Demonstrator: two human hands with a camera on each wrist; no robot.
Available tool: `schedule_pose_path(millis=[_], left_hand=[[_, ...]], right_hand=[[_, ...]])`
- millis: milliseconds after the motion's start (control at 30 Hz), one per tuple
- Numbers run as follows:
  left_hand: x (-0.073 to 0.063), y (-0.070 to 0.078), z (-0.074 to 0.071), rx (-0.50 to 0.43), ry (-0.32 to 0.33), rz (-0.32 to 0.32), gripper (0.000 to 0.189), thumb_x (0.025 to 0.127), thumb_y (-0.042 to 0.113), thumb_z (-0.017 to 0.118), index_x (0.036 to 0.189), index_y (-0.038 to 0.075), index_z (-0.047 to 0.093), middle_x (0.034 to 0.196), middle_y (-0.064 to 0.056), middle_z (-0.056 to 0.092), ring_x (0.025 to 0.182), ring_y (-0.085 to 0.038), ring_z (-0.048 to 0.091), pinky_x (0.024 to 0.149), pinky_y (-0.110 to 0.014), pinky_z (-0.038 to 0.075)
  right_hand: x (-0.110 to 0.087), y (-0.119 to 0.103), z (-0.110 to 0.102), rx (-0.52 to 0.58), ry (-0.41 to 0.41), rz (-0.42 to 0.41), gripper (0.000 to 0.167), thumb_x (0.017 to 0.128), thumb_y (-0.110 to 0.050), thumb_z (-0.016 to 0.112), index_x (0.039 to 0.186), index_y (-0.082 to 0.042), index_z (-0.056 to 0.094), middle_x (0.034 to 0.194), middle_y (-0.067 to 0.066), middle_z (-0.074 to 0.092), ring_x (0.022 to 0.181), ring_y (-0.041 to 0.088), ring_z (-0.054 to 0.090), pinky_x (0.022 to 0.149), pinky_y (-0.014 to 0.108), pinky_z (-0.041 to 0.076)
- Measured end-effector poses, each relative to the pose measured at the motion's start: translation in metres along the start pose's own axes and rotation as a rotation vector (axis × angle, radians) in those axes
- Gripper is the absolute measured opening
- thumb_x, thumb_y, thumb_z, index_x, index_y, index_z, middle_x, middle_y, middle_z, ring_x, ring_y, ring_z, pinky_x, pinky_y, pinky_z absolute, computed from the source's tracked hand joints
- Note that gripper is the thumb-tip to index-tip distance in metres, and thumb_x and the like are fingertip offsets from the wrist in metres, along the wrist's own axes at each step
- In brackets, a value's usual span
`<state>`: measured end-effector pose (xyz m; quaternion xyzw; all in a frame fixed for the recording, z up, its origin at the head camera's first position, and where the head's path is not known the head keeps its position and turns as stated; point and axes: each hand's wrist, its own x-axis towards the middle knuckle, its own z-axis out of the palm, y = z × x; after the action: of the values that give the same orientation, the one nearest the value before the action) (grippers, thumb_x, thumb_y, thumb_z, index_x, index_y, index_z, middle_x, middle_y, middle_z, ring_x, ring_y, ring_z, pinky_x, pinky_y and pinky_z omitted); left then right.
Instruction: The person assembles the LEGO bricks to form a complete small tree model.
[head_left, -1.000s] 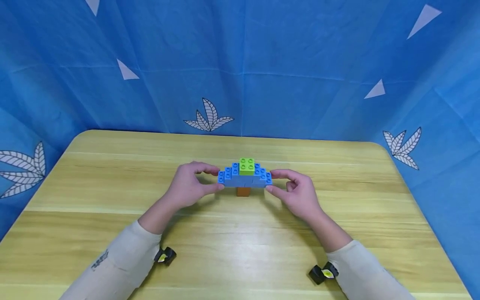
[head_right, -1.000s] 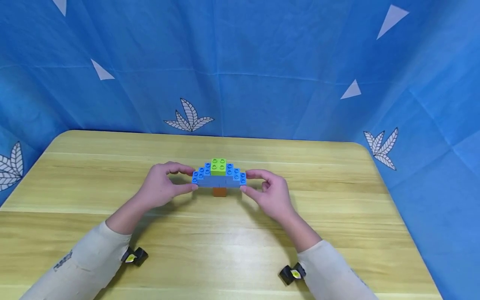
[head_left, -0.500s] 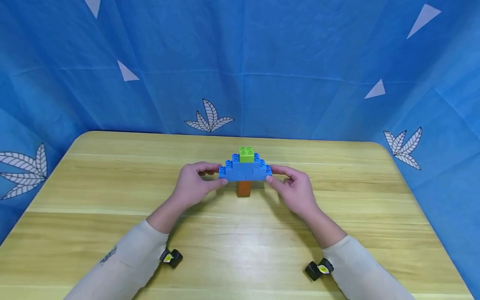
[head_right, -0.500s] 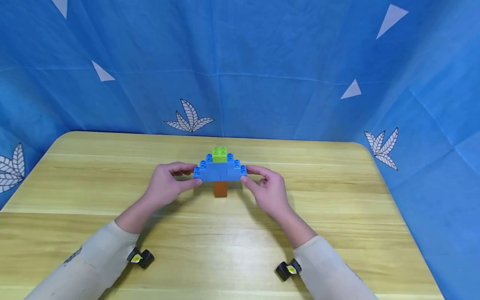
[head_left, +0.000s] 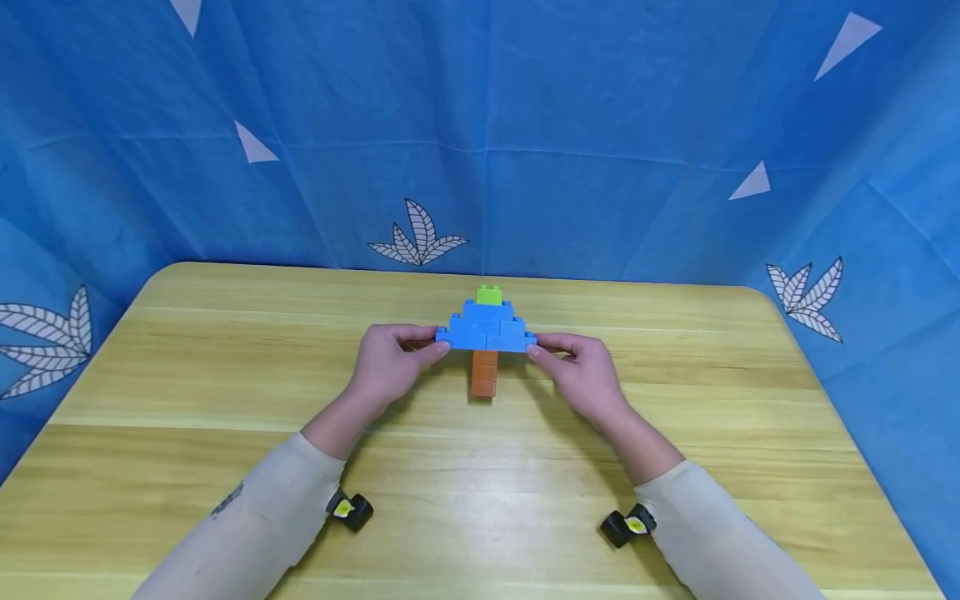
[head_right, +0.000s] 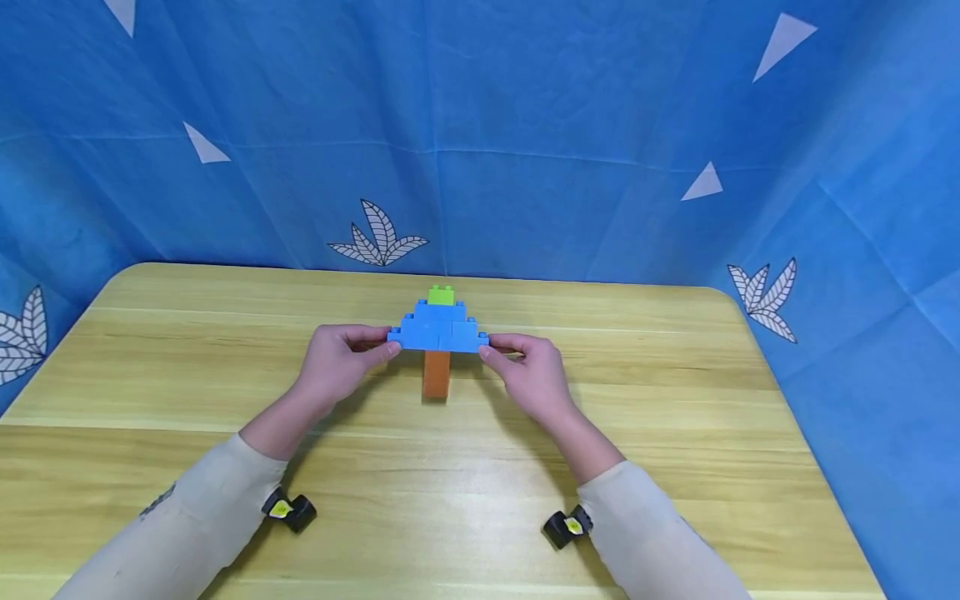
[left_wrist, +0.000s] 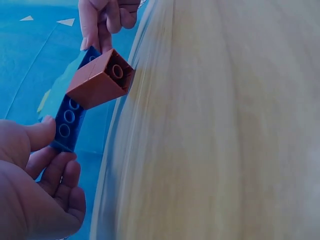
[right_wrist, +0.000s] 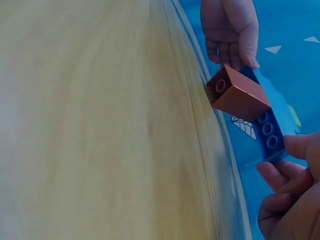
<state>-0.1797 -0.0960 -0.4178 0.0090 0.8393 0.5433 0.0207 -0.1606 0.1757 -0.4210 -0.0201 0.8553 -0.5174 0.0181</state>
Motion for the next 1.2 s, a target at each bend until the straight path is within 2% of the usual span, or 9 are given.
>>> schedule_pose_path(millis=[167, 300, 467, 633, 900, 1200], left_hand=[[0.003, 0.000, 0.003, -0.030, 0.020, -0.101, 0.029, 0.086, 0.024, 0.082, 0.110, 0.008, 0.077, 0.106, -0.004, 0.071, 0.105, -0.022, 0.061, 0.086, -0.036, 0.052], [0.005, -0.002, 0.008, 0.000, 0.037, -0.134, 0.029, 0.087, 0.026, 0.081, 0.107, 0.007, 0.077, 0.104, -0.005, 0.072, 0.106, -0.024, 0.061, 0.088, -0.038, 0.051], [0.004, -0.003, 0.014, 0.098, 0.042, -0.106, 0.028, 0.089, 0.028, 0.079, 0.105, 0.006, 0.077, 0.098, -0.005, 0.072, 0.100, -0.023, 0.064, 0.085, -0.039, 0.052], [0.005, -0.005, 0.016, 0.141, 0.045, -0.071, 0.028, 0.091, 0.028, 0.077, 0.106, 0.005, 0.077, 0.097, -0.005, 0.072, 0.097, -0.023, 0.064, 0.083, -0.039, 0.052], [0.006, -0.010, 0.016, 0.165, 0.043, -0.052, 0.026, 0.092, 0.027, 0.076, 0.106, 0.005, 0.076, 0.096, -0.005, 0.071, 0.093, -0.023, 0.065, 0.081, -0.039, 0.053], [0.006, -0.012, 0.016, 0.179, 0.048, -0.052, 0.026, 0.090, 0.025, 0.077, 0.105, 0.003, 0.076, 0.094, -0.006, 0.072, 0.092, -0.024, 0.066, 0.080, -0.039, 0.054]], right_hand=[[0.004, -0.001, 0.002, -0.009, -0.012, 0.035, 0.037, 0.095, -0.035, 0.070, 0.121, -0.008, 0.073, 0.118, 0.006, 0.070, 0.115, 0.025, 0.060, 0.091, 0.046, 0.049], [0.007, -0.002, 0.005, -0.016, -0.011, 0.082, 0.032, 0.096, -0.032, 0.070, 0.116, -0.008, 0.075, 0.115, 0.007, 0.071, 0.115, 0.026, 0.060, 0.094, 0.046, 0.046], [0.010, 0.001, 0.008, -0.037, -0.003, 0.137, 0.028, 0.096, -0.031, 0.070, 0.112, -0.009, 0.077, 0.113, 0.005, 0.071, 0.110, 0.024, 0.061, 0.092, 0.045, 0.046], [0.012, 0.004, 0.009, -0.054, -0.005, 0.147, 0.027, 0.096, -0.031, 0.069, 0.110, -0.009, 0.077, 0.113, 0.006, 0.071, 0.110, 0.025, 0.060, 0.090, 0.045, 0.047], [0.016, 0.005, 0.012, -0.110, -0.008, 0.129, 0.028, 0.096, -0.031, 0.070, 0.110, -0.009, 0.078, 0.110, 0.005, 0.072, 0.111, 0.027, 0.061, 0.088, 0.044, 0.048], [0.023, 0.007, 0.012, -0.107, -0.049, 0.211, 0.031, 0.095, -0.034, 0.071, 0.111, -0.008, 0.077, 0.116, 0.006, 0.070, 0.121, 0.031, 0.055, 0.092, 0.047, 0.046]])
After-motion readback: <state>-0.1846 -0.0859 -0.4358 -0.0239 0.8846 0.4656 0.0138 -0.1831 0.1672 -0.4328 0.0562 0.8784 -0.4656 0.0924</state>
